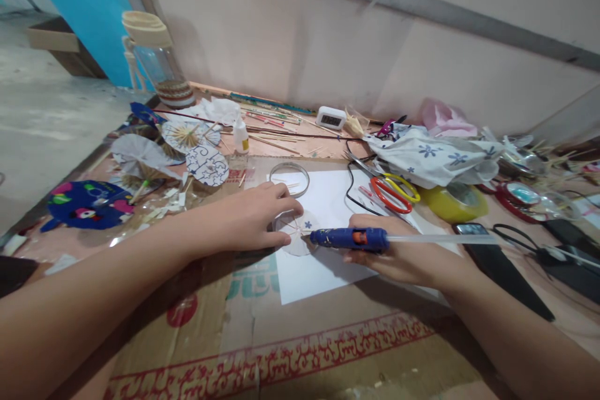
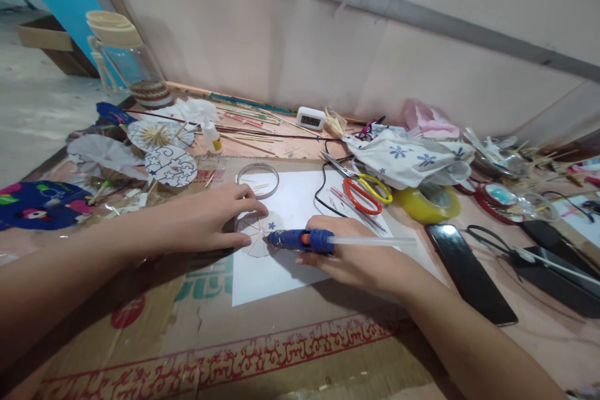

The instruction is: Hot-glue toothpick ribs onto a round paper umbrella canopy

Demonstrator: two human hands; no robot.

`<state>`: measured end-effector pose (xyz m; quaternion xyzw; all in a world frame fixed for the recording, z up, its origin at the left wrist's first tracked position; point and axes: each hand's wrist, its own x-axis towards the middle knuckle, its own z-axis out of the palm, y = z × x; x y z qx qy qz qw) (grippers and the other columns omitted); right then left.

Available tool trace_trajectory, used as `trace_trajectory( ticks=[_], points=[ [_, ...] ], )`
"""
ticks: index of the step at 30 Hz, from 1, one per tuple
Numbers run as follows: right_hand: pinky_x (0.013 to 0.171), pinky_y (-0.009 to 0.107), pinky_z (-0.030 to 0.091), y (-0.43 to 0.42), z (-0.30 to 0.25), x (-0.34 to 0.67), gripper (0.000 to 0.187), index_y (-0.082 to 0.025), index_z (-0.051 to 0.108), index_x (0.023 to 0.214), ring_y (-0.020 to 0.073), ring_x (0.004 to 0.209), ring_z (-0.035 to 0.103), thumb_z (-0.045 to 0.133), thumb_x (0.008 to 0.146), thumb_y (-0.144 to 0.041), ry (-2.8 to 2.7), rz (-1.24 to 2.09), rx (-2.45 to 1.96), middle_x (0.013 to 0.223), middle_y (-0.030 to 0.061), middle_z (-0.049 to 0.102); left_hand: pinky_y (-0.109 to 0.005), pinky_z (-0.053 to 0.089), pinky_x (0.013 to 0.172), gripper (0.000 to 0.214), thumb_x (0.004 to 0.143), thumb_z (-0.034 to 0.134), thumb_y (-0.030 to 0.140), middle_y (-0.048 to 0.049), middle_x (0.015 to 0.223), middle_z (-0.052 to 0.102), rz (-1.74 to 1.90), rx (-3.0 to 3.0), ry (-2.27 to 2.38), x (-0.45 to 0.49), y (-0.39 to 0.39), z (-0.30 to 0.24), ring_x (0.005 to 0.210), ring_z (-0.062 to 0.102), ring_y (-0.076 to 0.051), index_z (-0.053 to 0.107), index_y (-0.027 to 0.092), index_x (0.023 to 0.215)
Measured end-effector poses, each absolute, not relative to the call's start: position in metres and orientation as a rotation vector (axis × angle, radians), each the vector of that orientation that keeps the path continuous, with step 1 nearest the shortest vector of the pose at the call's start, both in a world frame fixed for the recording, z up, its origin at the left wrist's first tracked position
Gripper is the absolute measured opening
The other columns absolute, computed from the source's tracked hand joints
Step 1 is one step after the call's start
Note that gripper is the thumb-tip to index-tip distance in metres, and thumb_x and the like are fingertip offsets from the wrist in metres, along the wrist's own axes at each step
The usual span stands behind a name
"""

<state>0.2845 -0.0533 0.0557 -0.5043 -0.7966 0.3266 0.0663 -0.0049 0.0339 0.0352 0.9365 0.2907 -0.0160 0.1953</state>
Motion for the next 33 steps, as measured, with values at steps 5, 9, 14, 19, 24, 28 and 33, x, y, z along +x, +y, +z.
trace_trajectory(
  ticks=[5, 9, 14, 19, 24, 28, 33],
  points=[
    [0.063, 0.028, 0.039, -0.0534, 0.0541, 0.2859, 0.02, -0.021, 0.063, 0.088, 0.017, 0.071, 0.055, 0.068, 0.099, -0.038, -2.403, 0.967, -1.526, 0.082, 0.0017, 0.065, -0.038, 0.049, 0.095, 0.045, 0.093, 0.068, 0.042, -0.0095, 0.126, 0.063, -0.031, 2.626, 0.809, -0.0051, 0.0337, 0.035, 0.112, 0.064, -0.028, 0.065, 0.026, 0.134],
    [0.063, 0.028, 0.038, -0.053, 0.0538, 0.2866, 0.022, -0.021, 0.063, 0.087, 0.0171, 0.07, 0.055, 0.068, 0.099, -0.039, -2.41, 0.958, -1.515, 0.082, 0.0019, 0.066, -0.04, 0.05, 0.096, 0.045, 0.094, 0.068, 0.041, -0.0102, 0.127, 0.063, -0.059, 2.623, 0.818, -0.0044, 0.0336, 0.0362, 0.113, 0.064, -0.029, 0.065, 0.026, 0.135],
    [0.065, 0.03, 0.041, -0.0517, 0.0566, 0.2866, 0.022, -0.022, 0.064, 0.087, 0.0183, 0.072, 0.057, 0.067, 0.099, -0.039, -2.418, 1.001, -1.499, 0.083, 0.0022, 0.067, -0.041, 0.05, 0.096, 0.045, 0.094, 0.068, 0.042, -0.0099, 0.126, 0.063, -0.04, 2.626, 0.805, -0.0051, 0.0341, 0.0352, 0.113, 0.064, -0.03, 0.064, 0.026, 0.136],
    [0.063, 0.029, 0.039, -0.0516, 0.0572, 0.2872, 0.023, -0.022, 0.063, 0.087, 0.0183, 0.071, 0.057, 0.069, 0.098, -0.042, -2.439, 0.98, -1.523, 0.082, 0.0025, 0.067, -0.039, 0.05, 0.094, 0.044, 0.092, 0.069, 0.042, -0.0087, 0.125, 0.064, -0.01, 2.63, 0.801, -0.006, 0.0344, 0.0337, 0.112, 0.064, -0.029, 0.065, 0.026, 0.133],
    [0.064, 0.028, 0.039, -0.0512, 0.0559, 0.2881, 0.023, -0.021, 0.063, 0.086, 0.0178, 0.072, 0.057, 0.068, 0.098, -0.04, -2.431, 1.02, -1.528, 0.083, 0.0026, 0.068, -0.039, 0.049, 0.095, 0.045, 0.093, 0.069, 0.042, -0.0093, 0.126, 0.063, -0.014, 2.631, 0.803, -0.0062, 0.0344, 0.0332, 0.114, 0.064, -0.029, 0.065, 0.026, 0.134],
    [0.062, 0.027, 0.037, -0.0505, 0.0561, 0.289, 0.025, -0.021, 0.062, 0.085, 0.0166, 0.069, 0.054, 0.068, 0.098, -0.042, -2.453, 0.997, -1.512, 0.081, 0.0019, 0.066, -0.038, 0.049, 0.094, 0.043, 0.092, 0.069, 0.04, -0.0095, 0.126, 0.063, -0.023, 2.633, 0.807, -0.0057, 0.0342, 0.0336, 0.113, 0.064, -0.029, 0.065, 0.026, 0.133],
    [0.062, 0.027, 0.036, -0.051, 0.0555, 0.2911, 0.023, -0.022, 0.062, 0.087, 0.0167, 0.069, 0.055, 0.068, 0.097, -0.042, -2.463, 0.983, -1.527, 0.082, 0.0018, 0.066, -0.038, 0.05, 0.095, 0.044, 0.092, 0.069, 0.041, -0.0091, 0.127, 0.063, -0.014, 2.632, 0.806, -0.0052, 0.034, 0.0344, 0.113, 0.064, -0.029, 0.066, 0.026, 0.133]
  ],
)
